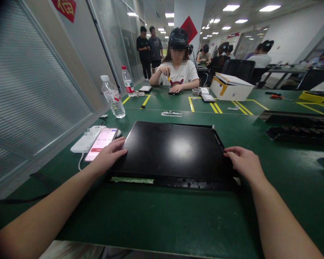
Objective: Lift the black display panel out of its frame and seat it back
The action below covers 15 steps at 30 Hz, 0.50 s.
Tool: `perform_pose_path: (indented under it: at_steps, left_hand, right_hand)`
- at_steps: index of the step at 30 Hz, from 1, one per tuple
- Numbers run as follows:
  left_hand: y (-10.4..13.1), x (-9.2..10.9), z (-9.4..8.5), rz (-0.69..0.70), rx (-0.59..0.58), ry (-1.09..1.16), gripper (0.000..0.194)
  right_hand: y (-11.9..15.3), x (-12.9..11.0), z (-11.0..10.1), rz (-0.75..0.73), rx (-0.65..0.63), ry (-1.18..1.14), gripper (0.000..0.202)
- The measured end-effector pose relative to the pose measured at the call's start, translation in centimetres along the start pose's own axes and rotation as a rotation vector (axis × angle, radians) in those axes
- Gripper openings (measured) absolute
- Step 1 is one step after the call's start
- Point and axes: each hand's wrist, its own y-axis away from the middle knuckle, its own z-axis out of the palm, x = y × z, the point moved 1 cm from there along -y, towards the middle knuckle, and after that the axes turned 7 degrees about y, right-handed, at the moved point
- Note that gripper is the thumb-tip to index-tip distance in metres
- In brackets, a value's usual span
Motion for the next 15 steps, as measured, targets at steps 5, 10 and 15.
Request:
perform_pose_path:
  at_steps: [5, 10, 15]
  left_hand:
    - [-0.7, -1.2, -0.6, 0.026, -0.017, -0.227, 0.039]
    - [-1.0, -2.0, -0.7, 0.028, -0.095, -0.505, 0.046]
    - [-1.1, -2.1, -0.6, 0.037, -0.102, -0.579, 0.05]
  right_hand:
    - [-0.1, 0.2, 0.0, -0.01, 0.005, -0.008, 0.025]
    - [-0.1, 0.2, -0.1, 0.039, -0.041, -0.033, 0.037]
    - [-0.8, 1.1, 0.2, -0.011, -0.015, -0.021, 0.041]
